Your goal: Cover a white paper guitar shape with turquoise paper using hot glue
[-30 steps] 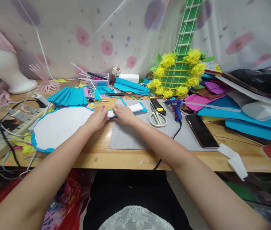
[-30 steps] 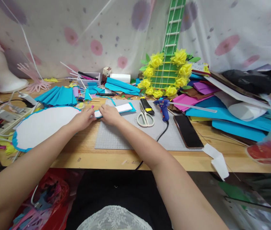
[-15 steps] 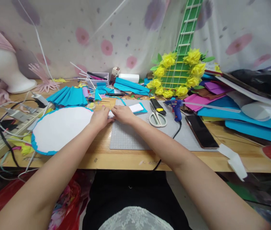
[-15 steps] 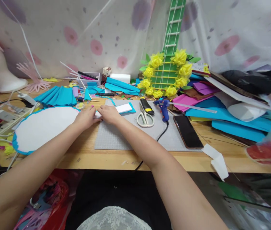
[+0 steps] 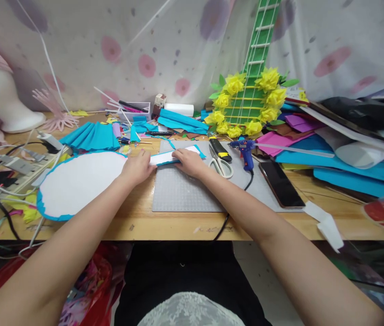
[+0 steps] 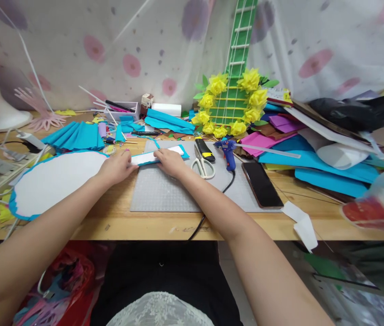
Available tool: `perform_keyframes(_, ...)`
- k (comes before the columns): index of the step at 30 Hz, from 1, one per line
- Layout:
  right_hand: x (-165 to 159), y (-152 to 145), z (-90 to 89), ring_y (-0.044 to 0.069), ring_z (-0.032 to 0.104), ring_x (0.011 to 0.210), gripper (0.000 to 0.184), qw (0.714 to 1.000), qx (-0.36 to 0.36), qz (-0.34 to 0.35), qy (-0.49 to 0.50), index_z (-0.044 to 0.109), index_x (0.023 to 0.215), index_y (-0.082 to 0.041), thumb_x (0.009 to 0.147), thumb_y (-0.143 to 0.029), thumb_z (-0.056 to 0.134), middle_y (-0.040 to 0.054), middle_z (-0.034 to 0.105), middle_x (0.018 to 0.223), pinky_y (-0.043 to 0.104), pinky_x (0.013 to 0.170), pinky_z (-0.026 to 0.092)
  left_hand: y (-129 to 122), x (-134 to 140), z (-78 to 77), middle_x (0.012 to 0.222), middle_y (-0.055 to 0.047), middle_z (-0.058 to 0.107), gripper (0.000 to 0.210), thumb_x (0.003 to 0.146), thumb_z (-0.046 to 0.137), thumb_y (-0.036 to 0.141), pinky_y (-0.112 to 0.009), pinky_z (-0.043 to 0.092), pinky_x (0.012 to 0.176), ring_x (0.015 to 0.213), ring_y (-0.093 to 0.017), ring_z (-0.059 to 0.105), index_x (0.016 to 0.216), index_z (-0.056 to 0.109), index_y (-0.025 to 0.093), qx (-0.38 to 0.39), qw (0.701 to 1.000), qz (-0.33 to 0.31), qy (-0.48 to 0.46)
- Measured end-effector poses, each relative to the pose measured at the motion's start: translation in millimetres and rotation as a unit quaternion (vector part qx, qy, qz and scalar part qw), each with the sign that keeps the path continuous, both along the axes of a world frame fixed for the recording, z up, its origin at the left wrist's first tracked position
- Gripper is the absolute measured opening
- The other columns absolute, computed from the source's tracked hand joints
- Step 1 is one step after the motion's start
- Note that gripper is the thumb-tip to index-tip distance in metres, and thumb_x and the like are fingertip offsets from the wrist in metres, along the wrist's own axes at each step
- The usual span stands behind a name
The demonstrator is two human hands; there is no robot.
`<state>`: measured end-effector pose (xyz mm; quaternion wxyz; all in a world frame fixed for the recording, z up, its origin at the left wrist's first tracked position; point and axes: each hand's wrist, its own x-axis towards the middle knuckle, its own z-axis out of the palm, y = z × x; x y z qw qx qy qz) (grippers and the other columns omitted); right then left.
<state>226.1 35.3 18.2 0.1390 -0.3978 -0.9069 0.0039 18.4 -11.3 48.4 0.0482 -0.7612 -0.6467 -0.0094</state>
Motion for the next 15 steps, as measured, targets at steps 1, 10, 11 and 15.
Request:
perform_keyframes(1, -1.3, 0.8, -0.7, 0.022, 0.056, 0.101, 0.021, 1.0, -0.002, -0.006, -0.002, 0.056, 0.107, -0.016, 0.088, -0.022, 0.052, 0.0099, 0.062, 0.111, 0.029, 0.076, 0.037, -0.6, 0.8, 0.6, 0.115, -0.016, 0.057, 0.039, 0.084, 0.05, 0.04, -0.041, 0.042, 0.089, 0.108, -0.031, 0.055, 0.111, 0.052, 0.013, 0.008, 1.0, 0.005, 0.001)
perform_keyframes(10, -6.5, -1.4, 4.9, 0.021, 0.061, 0.095, 0.017, 0.999, -0.009, -0.043, -0.025, 0.061, 0.099, -0.017, 0.091, -0.027, 0.05, 0.008, 0.067, 0.105, 0.028, 0.067, 0.033, 9.4, 38.7, -6.1, 0.127, -0.018, 0.05, 0.063, 0.076, 0.06, 0.049, -0.044, 0.034, 0.098, 0.116, -0.033, 0.049, 0.125, 0.043, 0.013, 0.045, 0.998, -0.031, -0.019)
perform_keyframes(11, -6.8, -1.5, 5.8, 0.021, 0.061, 0.094, 0.017, 0.998, -0.012, -0.048, -0.025, 0.061, 0.099, -0.017, 0.091, -0.028, 0.05, 0.0078, 0.068, 0.104, 0.028, 0.066, 0.033, 11.6, 42.0, -8.3, 0.126, -0.017, 0.051, 0.058, 0.079, 0.058, 0.047, -0.042, 0.037, 0.095, 0.114, -0.032, 0.051, 0.123, 0.044, 0.014, 0.036, 0.998, -0.034, -0.029)
perform_keyframes(15, -7.9, 1.7, 9.5, 0.02, 0.062, 0.093, 0.018, 0.998, -0.031, -0.056, -0.015, 0.061, 0.098, -0.017, 0.091, -0.028, 0.049, 0.0071, 0.069, 0.102, 0.027, 0.067, 0.033, 15.9, 46.0, -15.5, 0.113, -0.015, 0.061, 0.04, 0.087, 0.048, 0.042, -0.035, 0.043, 0.084, 0.106, -0.028, 0.056, 0.116, 0.051, 0.014, 0.008, 0.999, -0.02, -0.043)
